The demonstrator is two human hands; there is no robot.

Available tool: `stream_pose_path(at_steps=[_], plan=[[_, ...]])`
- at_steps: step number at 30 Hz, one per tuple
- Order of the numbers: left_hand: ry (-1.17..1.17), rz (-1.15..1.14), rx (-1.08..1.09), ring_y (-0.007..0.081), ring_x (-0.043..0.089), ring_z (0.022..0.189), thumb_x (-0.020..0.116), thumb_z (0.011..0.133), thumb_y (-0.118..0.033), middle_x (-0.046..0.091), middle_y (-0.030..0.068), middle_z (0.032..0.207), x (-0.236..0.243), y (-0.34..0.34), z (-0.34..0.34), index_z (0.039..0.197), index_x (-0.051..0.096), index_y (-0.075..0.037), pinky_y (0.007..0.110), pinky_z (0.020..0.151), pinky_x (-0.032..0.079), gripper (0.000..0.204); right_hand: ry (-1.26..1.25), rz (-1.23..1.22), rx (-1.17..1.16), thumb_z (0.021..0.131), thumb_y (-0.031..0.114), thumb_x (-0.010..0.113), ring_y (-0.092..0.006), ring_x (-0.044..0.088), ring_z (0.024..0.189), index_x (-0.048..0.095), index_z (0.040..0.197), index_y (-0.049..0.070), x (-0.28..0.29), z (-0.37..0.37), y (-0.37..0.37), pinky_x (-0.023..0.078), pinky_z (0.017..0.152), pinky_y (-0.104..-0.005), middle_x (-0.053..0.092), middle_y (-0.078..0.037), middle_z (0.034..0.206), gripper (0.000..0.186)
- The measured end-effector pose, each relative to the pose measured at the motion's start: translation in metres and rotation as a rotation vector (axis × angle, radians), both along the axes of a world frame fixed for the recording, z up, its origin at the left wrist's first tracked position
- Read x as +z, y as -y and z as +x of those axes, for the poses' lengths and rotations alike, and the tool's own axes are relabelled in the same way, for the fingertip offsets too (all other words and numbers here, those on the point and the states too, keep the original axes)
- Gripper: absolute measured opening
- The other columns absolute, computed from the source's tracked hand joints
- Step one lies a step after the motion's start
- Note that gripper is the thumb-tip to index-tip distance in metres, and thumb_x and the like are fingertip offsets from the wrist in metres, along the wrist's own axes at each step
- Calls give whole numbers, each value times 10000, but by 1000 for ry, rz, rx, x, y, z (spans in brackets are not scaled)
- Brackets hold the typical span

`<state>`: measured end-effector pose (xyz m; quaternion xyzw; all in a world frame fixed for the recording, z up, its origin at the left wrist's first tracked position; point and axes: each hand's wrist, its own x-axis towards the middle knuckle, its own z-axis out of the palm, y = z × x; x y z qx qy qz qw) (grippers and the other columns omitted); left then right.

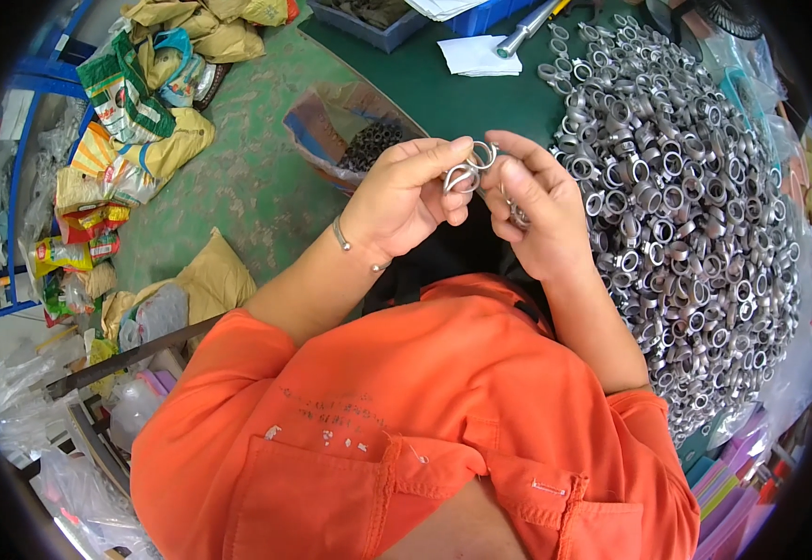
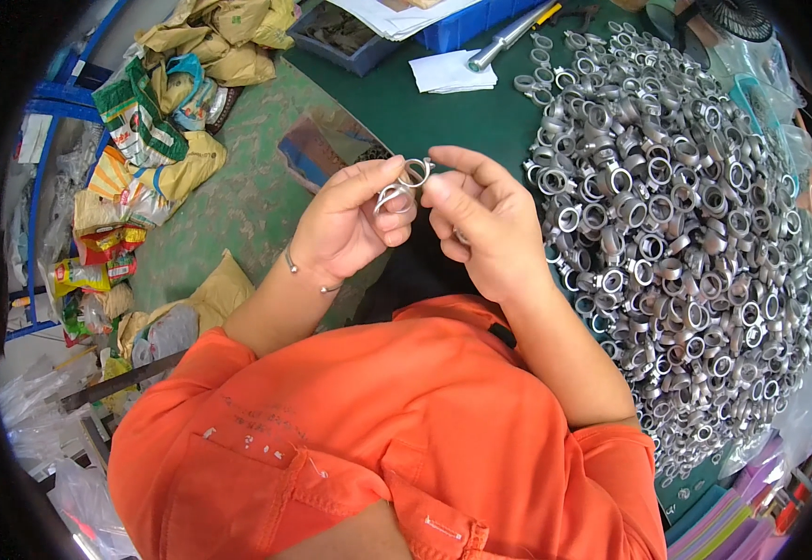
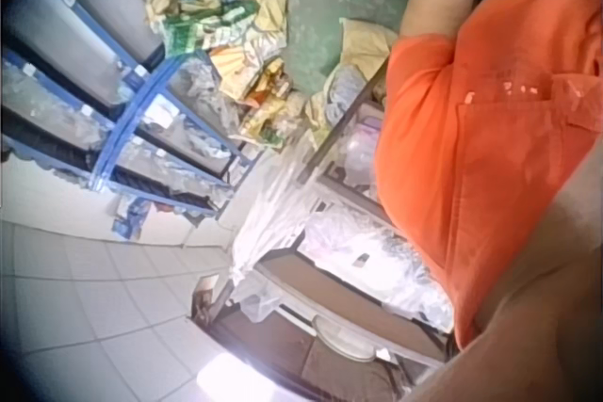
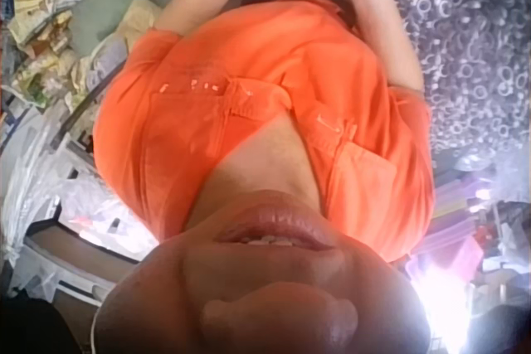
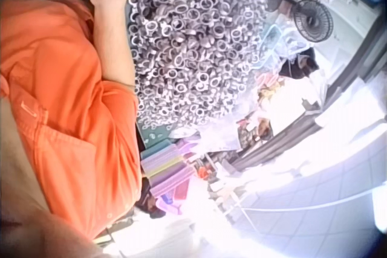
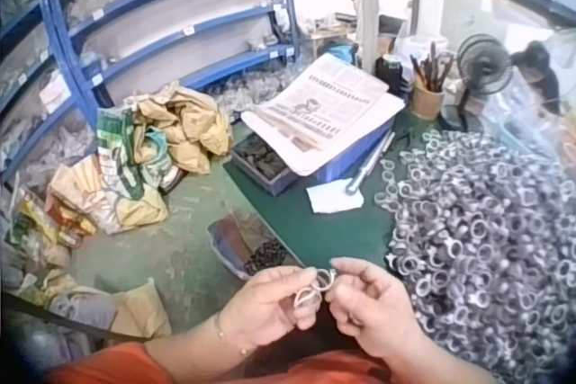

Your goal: The person picks up small metal rings and ring assemblies by hand from a pile on a table, turns them over, and places them into a container.

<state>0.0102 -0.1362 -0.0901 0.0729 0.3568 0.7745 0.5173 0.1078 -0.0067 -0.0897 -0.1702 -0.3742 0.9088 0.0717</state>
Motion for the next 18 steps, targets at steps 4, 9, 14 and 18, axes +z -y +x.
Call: stream_pose_path(at_steps=[4,9,14,18], plan=[[-78,32,-38,113,487,593,495,895,-184,529,27,692,-5,-1,0,858,569,-5,242,540,432,197,-117,476,-96,772,47,654,-66,512,666,598,971,-6,-4,-1,2,395,537,-169,551,-38,833,213],[-369,-47,125,86,517,596,553,864,-125,561,22,690,-10,-5,6,876,602,13,212,547,445,147,-310,931,-200,733,-42,648,-104,542,742,617,935,6,-5,1,-2,440,642,-204,546,-61,882,210],[-866,-106,274,89,539,648,594,827,-79,577,35,727,-10,-5,8,825,619,23,202,569,441,105,-315,942,-227,703,-49,664,-122,545,761,626,899,10,-7,7,-1,442,654,-217,560,-69,866,209],[-1143,-125,308,112,534,692,572,822,-18,575,65,809,-7,-2,4,844,603,42,208,608,436,71,-329,952,-260,675,-58,678,-131,546,762,631,862,13,-9,7,2,441,653,-222,576,-74,848,206]])
